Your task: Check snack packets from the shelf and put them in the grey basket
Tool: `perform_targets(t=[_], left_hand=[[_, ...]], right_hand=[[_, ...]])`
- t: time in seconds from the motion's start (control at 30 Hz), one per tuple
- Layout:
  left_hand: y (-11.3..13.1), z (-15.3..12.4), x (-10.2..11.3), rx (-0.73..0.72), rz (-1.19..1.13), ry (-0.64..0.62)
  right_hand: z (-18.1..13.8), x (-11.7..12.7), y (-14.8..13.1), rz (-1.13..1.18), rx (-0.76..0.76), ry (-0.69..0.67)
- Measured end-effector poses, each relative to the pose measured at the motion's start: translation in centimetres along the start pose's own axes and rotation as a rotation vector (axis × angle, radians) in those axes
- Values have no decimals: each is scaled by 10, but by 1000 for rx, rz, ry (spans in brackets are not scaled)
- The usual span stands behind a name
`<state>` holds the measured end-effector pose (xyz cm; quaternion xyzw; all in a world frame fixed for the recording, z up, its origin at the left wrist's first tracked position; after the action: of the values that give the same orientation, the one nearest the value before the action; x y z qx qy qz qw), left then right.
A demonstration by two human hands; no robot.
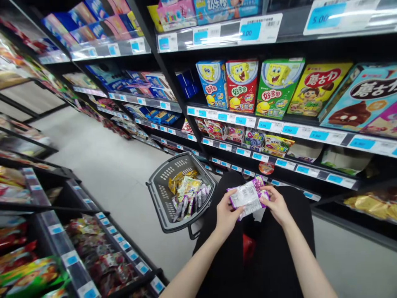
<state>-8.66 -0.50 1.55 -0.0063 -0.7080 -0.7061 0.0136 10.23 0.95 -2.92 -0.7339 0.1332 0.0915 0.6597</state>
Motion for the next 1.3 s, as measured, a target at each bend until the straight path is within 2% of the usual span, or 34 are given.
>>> perform_targets(t=[0.27,0.47,0.6,0.77,0.9,1.1,1.2,1.3], left_hand=[[3,-6,0,-148,97,51],[2,-3,-1,-78,38,9],[2,-1,2,-54,120,27],[9,0,7,-100,213,46],[16,1,9,-174,319,52],[24,-1,3,-268,348,-31],[27,-5,1,-319,418,-17],[24,-3,1,-290,477,26]], right_hand=[[0,2,-3,53,-5,36],[0,12,-3,-26,33,90],[-1,20,-4,-140,40,127],[-5,18,-11,-253,23,114],[-9,18,-20,-323,81,149],[-9,21,-23,-392,125,201],[-8,14,-26,-444,176,185],[-8,2,-33,-493,283,134]])
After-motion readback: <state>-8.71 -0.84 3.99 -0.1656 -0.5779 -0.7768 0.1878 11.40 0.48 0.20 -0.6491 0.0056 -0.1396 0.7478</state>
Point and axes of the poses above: each hand's wrist, its own z-axis towards the middle knuckle, its own x-axis out of the back of the hand, y = z × x, the point moved 7 cm from there along z, towards the middle knuckle, and after that the axes turned 2 degrees about y, right-handed, at the moved point
